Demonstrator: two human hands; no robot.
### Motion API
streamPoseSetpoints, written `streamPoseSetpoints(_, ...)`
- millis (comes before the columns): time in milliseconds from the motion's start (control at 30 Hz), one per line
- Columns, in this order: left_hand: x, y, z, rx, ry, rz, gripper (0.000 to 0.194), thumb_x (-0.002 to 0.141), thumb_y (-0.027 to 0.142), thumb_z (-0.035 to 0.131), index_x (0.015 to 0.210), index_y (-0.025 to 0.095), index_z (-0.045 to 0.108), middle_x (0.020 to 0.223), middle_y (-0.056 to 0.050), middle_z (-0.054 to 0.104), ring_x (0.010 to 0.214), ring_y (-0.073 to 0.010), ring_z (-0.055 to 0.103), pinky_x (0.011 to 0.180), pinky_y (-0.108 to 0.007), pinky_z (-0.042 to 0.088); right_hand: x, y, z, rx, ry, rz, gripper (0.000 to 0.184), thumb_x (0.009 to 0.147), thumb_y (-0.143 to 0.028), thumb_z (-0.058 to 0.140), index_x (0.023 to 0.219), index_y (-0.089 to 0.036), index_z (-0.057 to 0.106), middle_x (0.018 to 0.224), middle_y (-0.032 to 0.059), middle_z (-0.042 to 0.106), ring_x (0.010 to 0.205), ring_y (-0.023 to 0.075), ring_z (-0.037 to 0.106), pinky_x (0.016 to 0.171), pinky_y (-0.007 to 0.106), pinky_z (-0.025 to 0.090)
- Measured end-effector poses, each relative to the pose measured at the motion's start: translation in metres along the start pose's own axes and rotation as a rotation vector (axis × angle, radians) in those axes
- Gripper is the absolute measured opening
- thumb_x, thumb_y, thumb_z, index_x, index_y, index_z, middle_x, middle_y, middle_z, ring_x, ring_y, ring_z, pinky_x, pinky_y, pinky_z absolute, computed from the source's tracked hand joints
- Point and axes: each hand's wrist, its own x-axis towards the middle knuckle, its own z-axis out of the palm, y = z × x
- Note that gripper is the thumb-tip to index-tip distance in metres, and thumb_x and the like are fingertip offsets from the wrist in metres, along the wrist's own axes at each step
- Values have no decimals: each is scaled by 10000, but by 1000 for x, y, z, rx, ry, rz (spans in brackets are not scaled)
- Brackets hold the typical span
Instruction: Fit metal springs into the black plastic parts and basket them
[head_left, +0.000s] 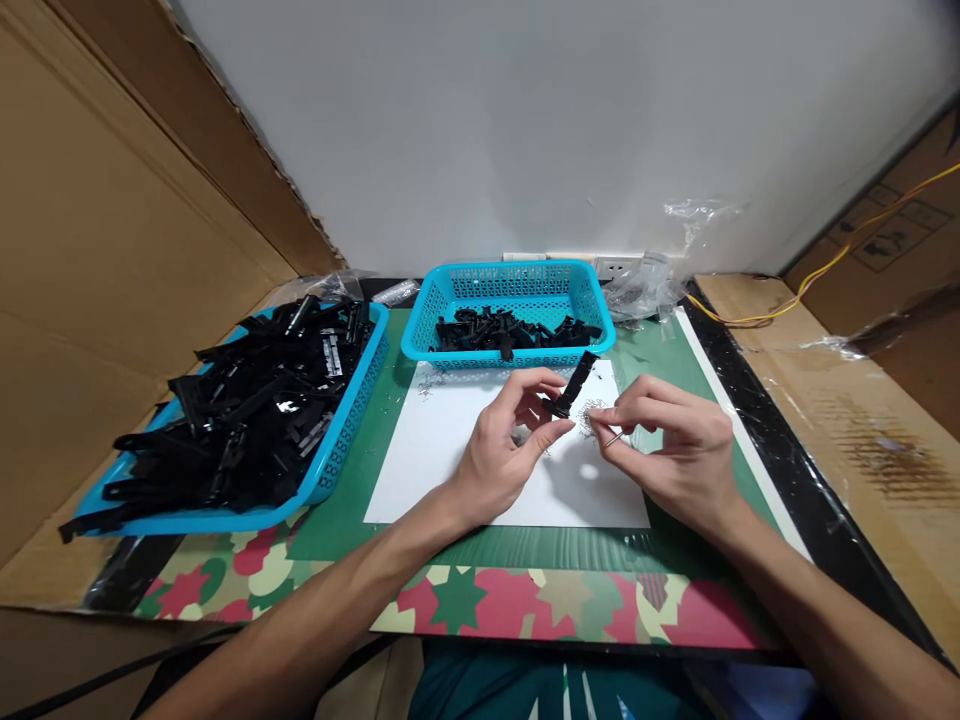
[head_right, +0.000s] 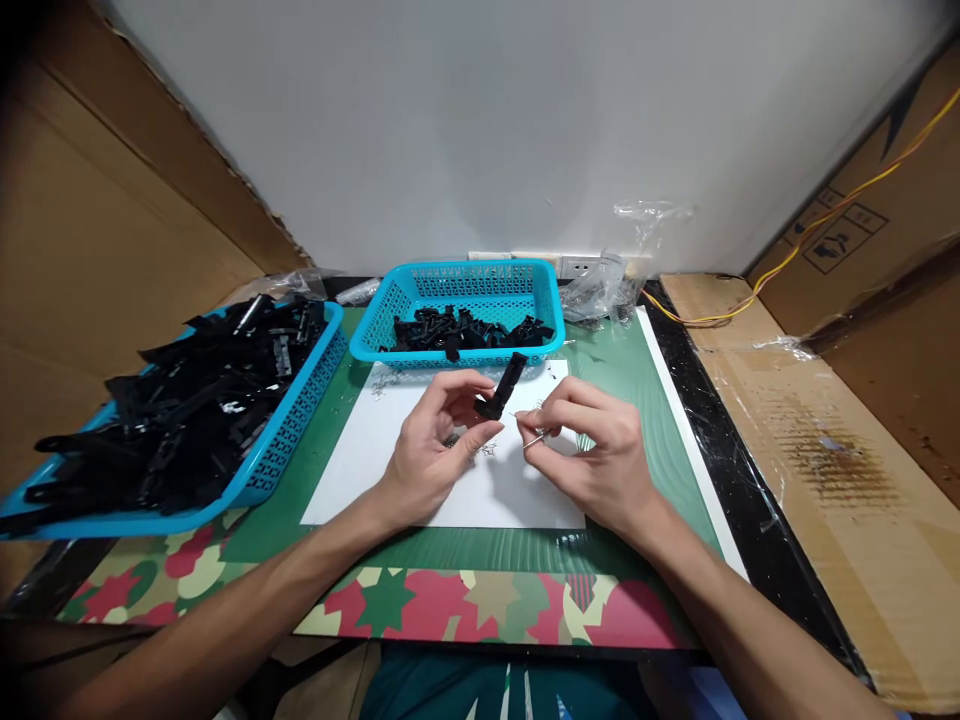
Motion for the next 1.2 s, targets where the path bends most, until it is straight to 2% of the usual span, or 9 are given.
streamPoseSetpoints(233, -1, 4, 2, -30, 34, -12, 276, 895, 313, 830, 1084, 211, 657, 1041, -41, 701, 885, -159, 692, 737, -256, 569, 0, -1, 2, -30, -41, -76, 133, 889, -94, 735, 881, -213, 794, 728, 10, 656, 647, 152, 621, 612, 309, 497)
streamPoseSetpoints(433, -1, 4, 2, -54, 38, -33, 253, 879, 281, 841, 1042, 201, 665, 1025, -49, 710, 904, -167, 703, 720, -249, 580, -3, 1, 3, -39, -48, -106, 126, 900, -131, 736, 850, -233, 789, 739, 28, 690, 652, 171, 638, 607, 325, 513)
streamPoseSetpoints(867, 3, 6, 0, -107, 56, -25, 256, 798, 275, 914, 878, 169, 694, 937, -52, 778, 846, -166, 757, 689, -235, 609, 1, 0, 2, 73, -107, -57, 138, 875, -130, 759, 779, -220, 801, 695, 21, 730, 595, 151, 654, 566, 293, 511)
streamPoseSetpoints(1033, 6, 5, -2, -117, 86, -87, 320, 733, 351, 956, 828, 163, 716, 844, -49, 775, 766, -171, 756, 652, -247, 623, 1, 3, -1, 106, -165, -3, 106, 898, -139, 770, 889, -213, 846, 763, 40, 755, 648, 158, 689, 581, 284, 535)
streamPoseSetpoints(1200, 9, 7, -3, -222, 85, -187, 420, 665, 436, 986, 815, 161, 705, 747, -21, 743, 624, -149, 717, 580, -249, 612, 4, 4, -7, 92, -200, 2, 231, 919, -104, 738, 1037, -267, 852, 828, 34, 773, 724, 175, 706, 641, 309, 559)
